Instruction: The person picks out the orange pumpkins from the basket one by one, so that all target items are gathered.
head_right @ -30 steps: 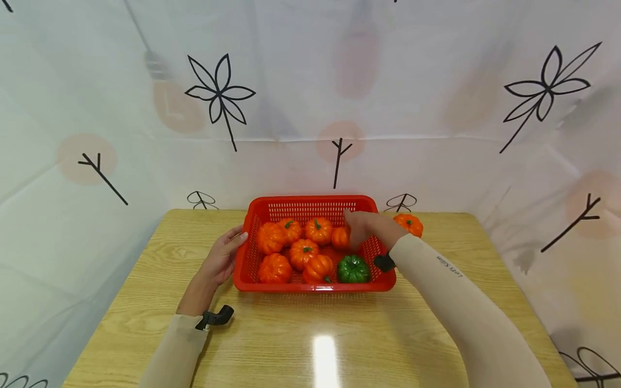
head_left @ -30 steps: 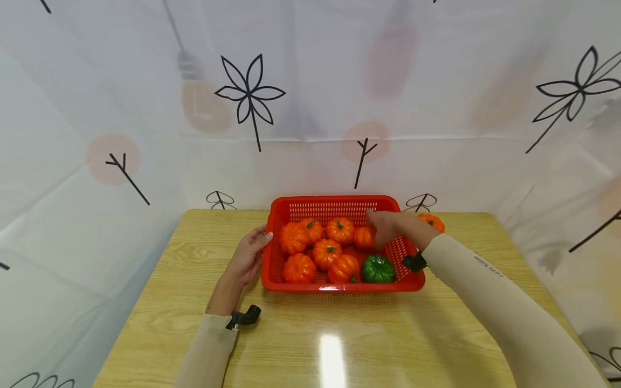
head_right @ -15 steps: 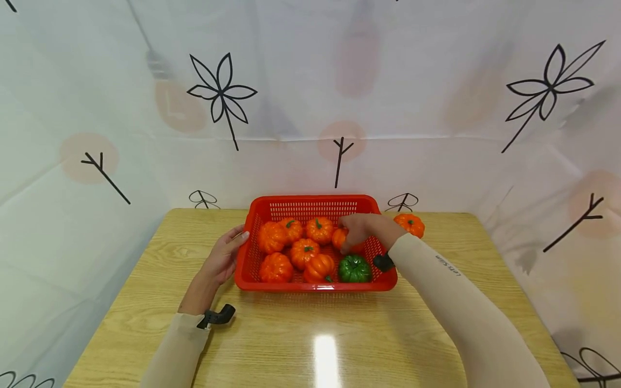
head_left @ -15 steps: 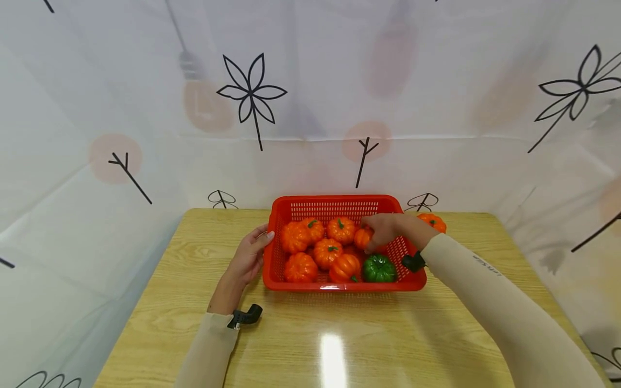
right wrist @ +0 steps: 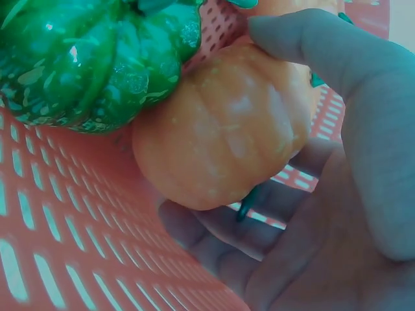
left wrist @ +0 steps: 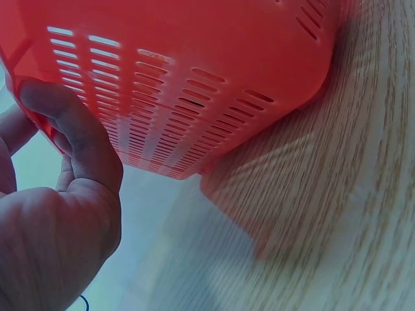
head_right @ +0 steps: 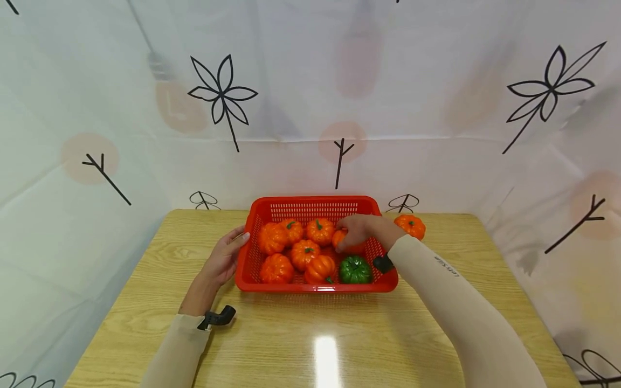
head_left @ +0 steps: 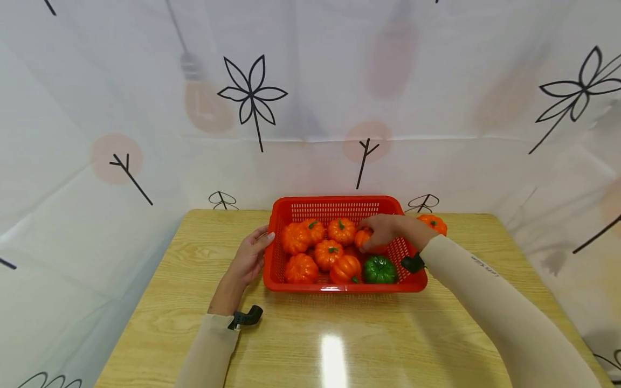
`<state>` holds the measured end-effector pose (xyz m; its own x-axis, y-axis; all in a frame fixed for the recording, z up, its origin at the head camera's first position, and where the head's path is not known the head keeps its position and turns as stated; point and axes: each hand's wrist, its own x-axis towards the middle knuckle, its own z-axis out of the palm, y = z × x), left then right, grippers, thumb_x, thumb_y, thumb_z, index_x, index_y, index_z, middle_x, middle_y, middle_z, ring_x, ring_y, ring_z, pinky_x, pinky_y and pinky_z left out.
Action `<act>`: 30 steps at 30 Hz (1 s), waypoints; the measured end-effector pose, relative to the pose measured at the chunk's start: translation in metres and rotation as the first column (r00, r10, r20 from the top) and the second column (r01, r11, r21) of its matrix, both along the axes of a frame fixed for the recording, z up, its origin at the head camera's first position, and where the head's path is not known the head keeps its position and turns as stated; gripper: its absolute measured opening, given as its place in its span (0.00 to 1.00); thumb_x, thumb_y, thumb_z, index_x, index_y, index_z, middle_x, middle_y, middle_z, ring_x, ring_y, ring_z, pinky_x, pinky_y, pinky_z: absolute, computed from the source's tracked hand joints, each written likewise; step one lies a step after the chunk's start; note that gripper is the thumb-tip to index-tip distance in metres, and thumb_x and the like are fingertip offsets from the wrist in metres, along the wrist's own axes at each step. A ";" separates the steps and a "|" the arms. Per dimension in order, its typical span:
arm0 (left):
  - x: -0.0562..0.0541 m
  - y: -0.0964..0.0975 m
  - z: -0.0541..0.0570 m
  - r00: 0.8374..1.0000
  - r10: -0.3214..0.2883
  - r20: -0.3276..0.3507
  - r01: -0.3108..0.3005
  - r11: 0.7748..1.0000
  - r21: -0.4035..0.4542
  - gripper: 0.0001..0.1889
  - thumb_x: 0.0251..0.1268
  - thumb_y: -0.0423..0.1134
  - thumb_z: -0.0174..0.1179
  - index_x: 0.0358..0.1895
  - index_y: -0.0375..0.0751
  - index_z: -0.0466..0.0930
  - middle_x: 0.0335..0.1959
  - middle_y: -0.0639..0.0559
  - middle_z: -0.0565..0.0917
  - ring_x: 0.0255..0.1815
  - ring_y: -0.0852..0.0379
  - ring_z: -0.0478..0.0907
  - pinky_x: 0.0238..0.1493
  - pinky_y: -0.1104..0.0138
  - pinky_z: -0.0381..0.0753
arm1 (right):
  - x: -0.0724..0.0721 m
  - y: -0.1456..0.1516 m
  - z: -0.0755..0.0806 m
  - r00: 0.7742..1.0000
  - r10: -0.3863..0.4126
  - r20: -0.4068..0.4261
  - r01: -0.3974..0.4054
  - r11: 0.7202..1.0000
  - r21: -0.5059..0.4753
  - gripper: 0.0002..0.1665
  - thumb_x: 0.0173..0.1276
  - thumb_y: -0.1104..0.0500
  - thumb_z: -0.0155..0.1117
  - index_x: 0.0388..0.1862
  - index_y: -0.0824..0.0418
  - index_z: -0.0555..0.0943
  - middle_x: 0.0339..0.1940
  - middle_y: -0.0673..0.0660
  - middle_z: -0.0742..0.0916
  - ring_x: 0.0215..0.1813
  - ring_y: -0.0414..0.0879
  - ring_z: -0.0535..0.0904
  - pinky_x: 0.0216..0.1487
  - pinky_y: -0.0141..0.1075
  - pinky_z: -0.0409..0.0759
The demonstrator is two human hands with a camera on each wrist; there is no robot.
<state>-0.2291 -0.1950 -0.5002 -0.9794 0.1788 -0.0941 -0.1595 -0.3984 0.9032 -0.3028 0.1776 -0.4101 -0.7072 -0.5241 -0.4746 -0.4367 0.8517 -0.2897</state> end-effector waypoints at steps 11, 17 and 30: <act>0.000 0.000 -0.002 1.000 -0.004 -0.007 0.004 1.000 0.002 0.23 0.83 0.35 0.57 0.73 0.35 0.64 0.56 0.48 0.81 0.51 0.58 0.85 0.52 0.64 0.89 | 0.000 0.005 0.007 0.998 0.014 -0.059 -0.016 0.999 -0.034 0.45 0.61 0.38 0.79 0.70 0.59 0.77 0.65 0.63 0.83 0.65 0.59 0.77 0.68 0.57 0.79; 0.000 0.001 -0.002 0.999 -0.022 -0.030 0.022 1.000 0.011 0.23 0.84 0.34 0.55 0.74 0.33 0.62 0.54 0.49 0.82 0.50 0.58 0.86 0.50 0.65 0.90 | 0.005 0.008 0.017 0.993 0.057 -0.104 -0.066 0.994 -0.088 0.44 0.60 0.42 0.82 0.70 0.60 0.78 0.64 0.64 0.84 0.64 0.60 0.79 0.65 0.57 0.80; 0.000 0.000 -0.001 1.000 -0.014 -0.010 0.014 1.000 0.020 0.24 0.84 0.34 0.56 0.74 0.34 0.63 0.54 0.50 0.82 0.49 0.59 0.86 0.50 0.65 0.90 | 0.026 0.018 0.036 0.973 0.063 -0.224 -0.113 0.969 -0.220 0.41 0.61 0.50 0.82 0.71 0.58 0.79 0.71 0.65 0.79 0.71 0.65 0.73 0.71 0.65 0.73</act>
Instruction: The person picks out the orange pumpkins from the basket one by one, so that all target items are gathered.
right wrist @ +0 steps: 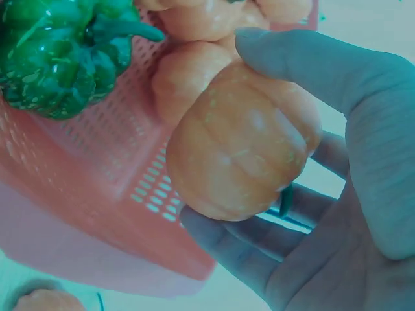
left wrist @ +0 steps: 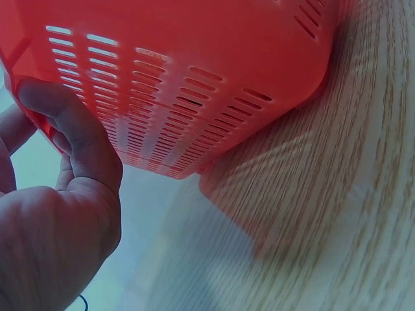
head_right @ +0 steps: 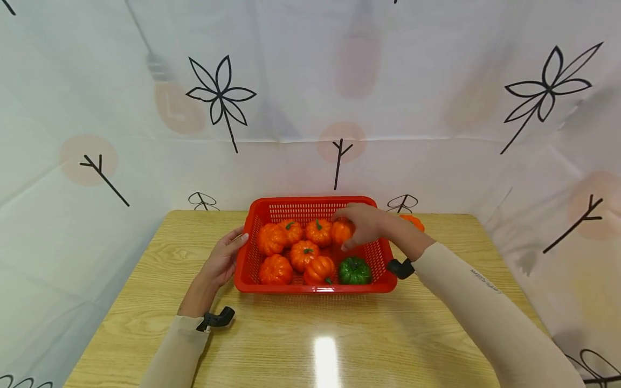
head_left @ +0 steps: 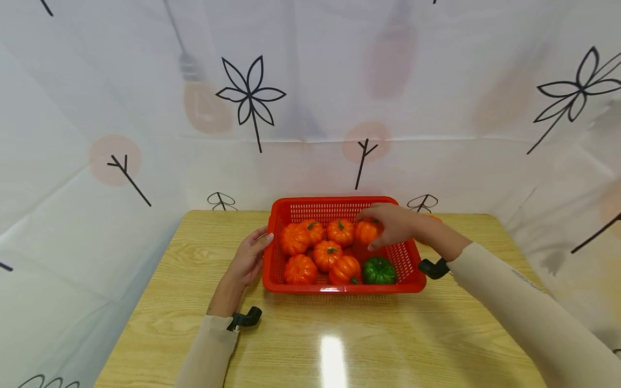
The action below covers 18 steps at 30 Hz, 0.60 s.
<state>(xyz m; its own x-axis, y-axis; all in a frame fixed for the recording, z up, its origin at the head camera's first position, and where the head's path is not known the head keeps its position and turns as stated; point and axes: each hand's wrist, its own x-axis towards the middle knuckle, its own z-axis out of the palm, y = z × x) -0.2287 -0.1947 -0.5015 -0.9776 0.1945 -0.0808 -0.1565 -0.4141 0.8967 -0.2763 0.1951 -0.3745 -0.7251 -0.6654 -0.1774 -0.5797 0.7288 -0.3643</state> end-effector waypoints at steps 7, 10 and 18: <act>0.000 0.000 0.001 1.000 0.007 0.007 -0.007 1.000 0.005 0.24 0.83 0.34 0.57 0.74 0.35 0.63 0.54 0.49 0.82 0.49 0.59 0.86 0.50 0.65 0.90 | 0.015 0.007 0.008 0.993 -0.025 -0.113 0.020 0.999 -0.045 0.40 0.62 0.53 0.81 0.72 0.56 0.78 0.64 0.62 0.80 0.62 0.61 0.78 0.65 0.62 0.79; 0.000 0.000 0.000 1.000 0.007 0.006 -0.007 1.000 0.004 0.24 0.83 0.34 0.57 0.74 0.34 0.63 0.54 0.49 0.82 0.49 0.59 0.86 0.50 0.65 0.90 | 0.020 0.012 0.009 0.985 -0.034 -0.170 0.024 0.998 -0.061 0.41 0.64 0.53 0.79 0.74 0.57 0.76 0.66 0.63 0.79 0.62 0.61 0.79 0.64 0.61 0.81; -0.001 0.000 0.000 1.000 0.006 0.010 -0.006 1.000 0.016 0.24 0.83 0.34 0.57 0.74 0.35 0.64 0.54 0.49 0.82 0.50 0.58 0.86 0.50 0.65 0.90 | 0.030 0.027 0.015 0.972 -0.060 -0.226 0.033 0.992 -0.120 0.39 0.64 0.55 0.79 0.73 0.55 0.77 0.63 0.61 0.81 0.55 0.55 0.80 0.54 0.54 0.84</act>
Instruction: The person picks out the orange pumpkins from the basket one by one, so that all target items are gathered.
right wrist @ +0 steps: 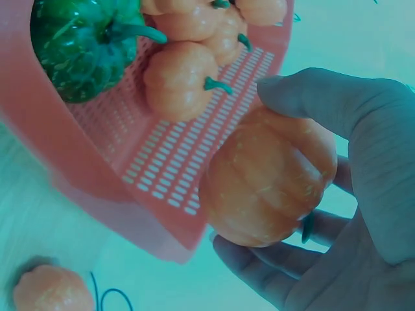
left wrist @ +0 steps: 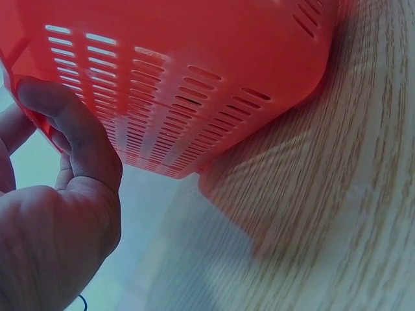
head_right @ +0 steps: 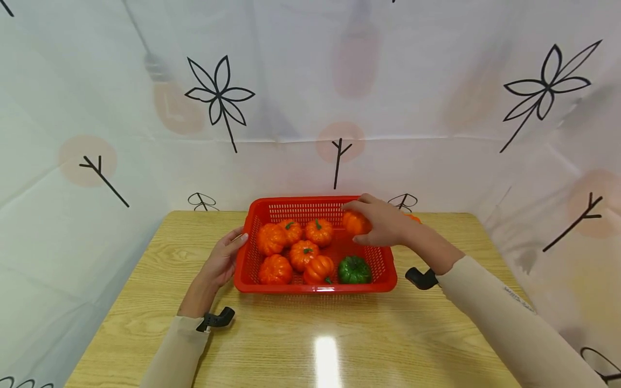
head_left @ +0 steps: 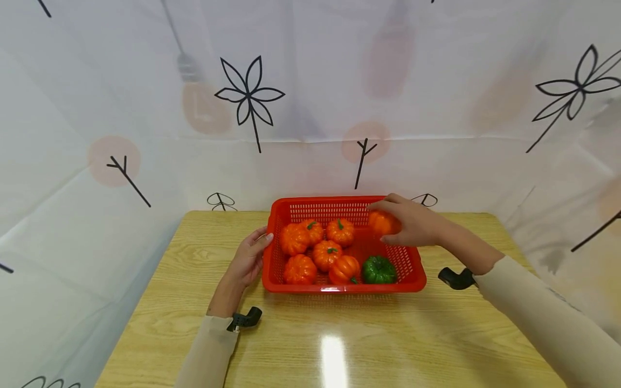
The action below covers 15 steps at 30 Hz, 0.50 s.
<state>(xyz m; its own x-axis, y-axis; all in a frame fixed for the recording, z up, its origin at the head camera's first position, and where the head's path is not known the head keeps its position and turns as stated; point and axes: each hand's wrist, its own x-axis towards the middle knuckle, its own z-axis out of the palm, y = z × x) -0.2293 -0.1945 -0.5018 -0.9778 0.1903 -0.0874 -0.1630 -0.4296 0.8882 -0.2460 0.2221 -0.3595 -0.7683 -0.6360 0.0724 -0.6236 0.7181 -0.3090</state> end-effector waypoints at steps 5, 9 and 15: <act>0.001 0.000 0.001 1.000 -0.006 -0.006 0.006 1.000 -0.003 0.26 0.83 0.35 0.58 0.75 0.34 0.62 0.56 0.49 0.82 0.51 0.58 0.86 0.52 0.64 0.89 | 0.003 0.011 0.002 1.000 -0.008 -0.001 0.008 1.000 -0.021 0.39 0.64 0.56 0.79 0.73 0.56 0.77 0.61 0.60 0.81 0.51 0.53 0.80 0.49 0.49 0.84; 0.002 -0.001 0.001 1.000 -0.009 -0.008 0.009 1.000 -0.008 0.26 0.83 0.36 0.57 0.76 0.34 0.62 0.57 0.49 0.81 0.52 0.58 0.86 0.53 0.64 0.89 | 0.004 0.021 0.001 0.999 -0.032 -0.003 0.031 0.999 -0.034 0.40 0.63 0.57 0.80 0.73 0.59 0.76 0.62 0.62 0.81 0.52 0.55 0.81 0.48 0.49 0.84; 0.001 0.001 0.001 1.000 -0.005 -0.015 0.005 1.000 0.004 0.22 0.84 0.35 0.56 0.73 0.34 0.64 0.54 0.49 0.82 0.50 0.58 0.86 0.51 0.65 0.90 | 0.003 0.040 0.003 0.998 -0.062 -0.035 0.060 0.997 -0.050 0.40 0.62 0.58 0.80 0.72 0.62 0.76 0.64 0.64 0.81 0.53 0.57 0.80 0.48 0.50 0.84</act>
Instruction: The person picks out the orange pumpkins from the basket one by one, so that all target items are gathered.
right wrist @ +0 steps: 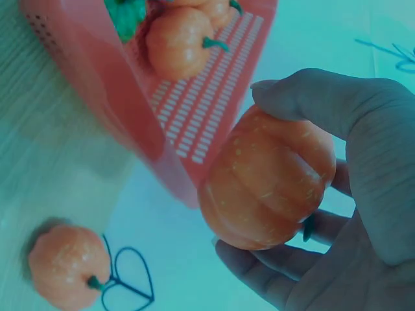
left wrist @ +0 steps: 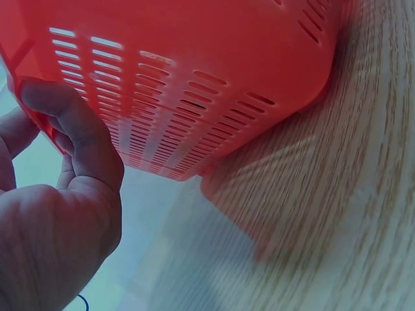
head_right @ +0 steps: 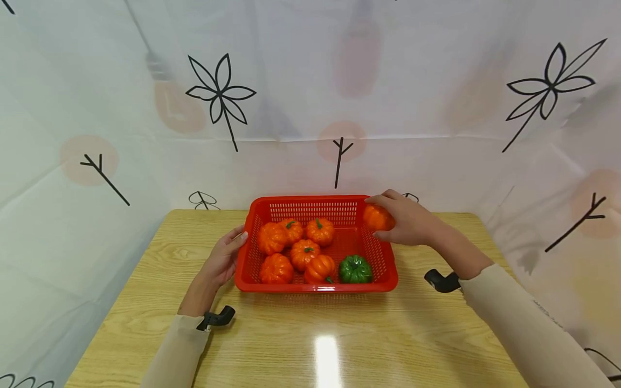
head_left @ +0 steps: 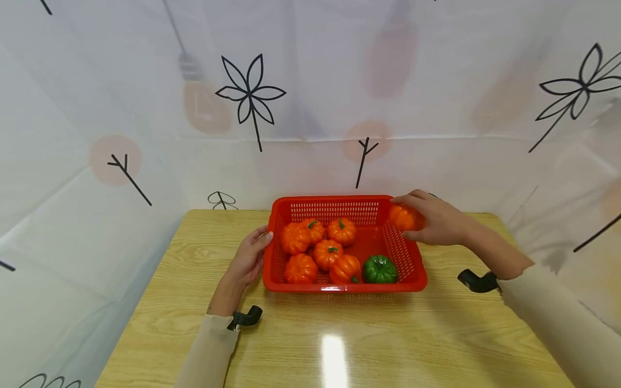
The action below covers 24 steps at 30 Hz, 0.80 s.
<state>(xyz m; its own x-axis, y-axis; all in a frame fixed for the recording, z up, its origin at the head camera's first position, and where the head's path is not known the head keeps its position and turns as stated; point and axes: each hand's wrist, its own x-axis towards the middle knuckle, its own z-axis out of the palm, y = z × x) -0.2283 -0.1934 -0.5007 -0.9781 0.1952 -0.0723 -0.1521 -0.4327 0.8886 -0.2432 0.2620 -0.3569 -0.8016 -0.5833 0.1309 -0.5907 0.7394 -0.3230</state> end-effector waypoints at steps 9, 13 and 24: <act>0.001 0.000 0.001 1.000 0.014 -0.005 -0.014 1.000 -0.014 0.20 0.85 0.35 0.54 0.71 0.34 0.65 0.54 0.49 0.82 0.50 0.58 0.85 0.50 0.67 0.89 | -0.007 0.030 0.000 0.996 -0.077 0.039 0.079 0.996 -0.043 0.41 0.62 0.57 0.81 0.72 0.60 0.75 0.64 0.66 0.78 0.53 0.60 0.81 0.45 0.49 0.88; 0.001 0.000 0.001 1.000 0.014 -0.010 -0.014 1.000 -0.028 0.21 0.85 0.35 0.54 0.72 0.33 0.64 0.55 0.49 0.81 0.50 0.59 0.85 0.50 0.67 0.89 | -0.011 0.044 -0.004 0.992 -0.116 0.057 0.119 0.991 -0.054 0.41 0.62 0.58 0.81 0.73 0.62 0.75 0.64 0.69 0.77 0.57 0.64 0.80 0.49 0.55 0.88; 0.001 0.000 0.001 1.000 0.013 -0.011 -0.013 0.999 -0.031 0.21 0.85 0.36 0.54 0.72 0.33 0.64 0.55 0.49 0.81 0.51 0.59 0.85 0.49 0.68 0.89 | -0.025 0.088 -0.018 0.977 -0.212 0.022 0.213 0.975 -0.066 0.42 0.62 0.59 0.81 0.73 0.67 0.73 0.62 0.72 0.77 0.55 0.66 0.77 0.48 0.54 0.86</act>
<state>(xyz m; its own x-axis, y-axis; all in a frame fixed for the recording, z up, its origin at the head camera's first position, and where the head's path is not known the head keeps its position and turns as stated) -0.2270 -0.1937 -0.4994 -0.9813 0.1801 -0.0673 -0.1367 -0.4072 0.9031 -0.2686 0.3501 -0.3754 -0.9083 -0.3900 0.1513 -0.4175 0.8235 -0.3841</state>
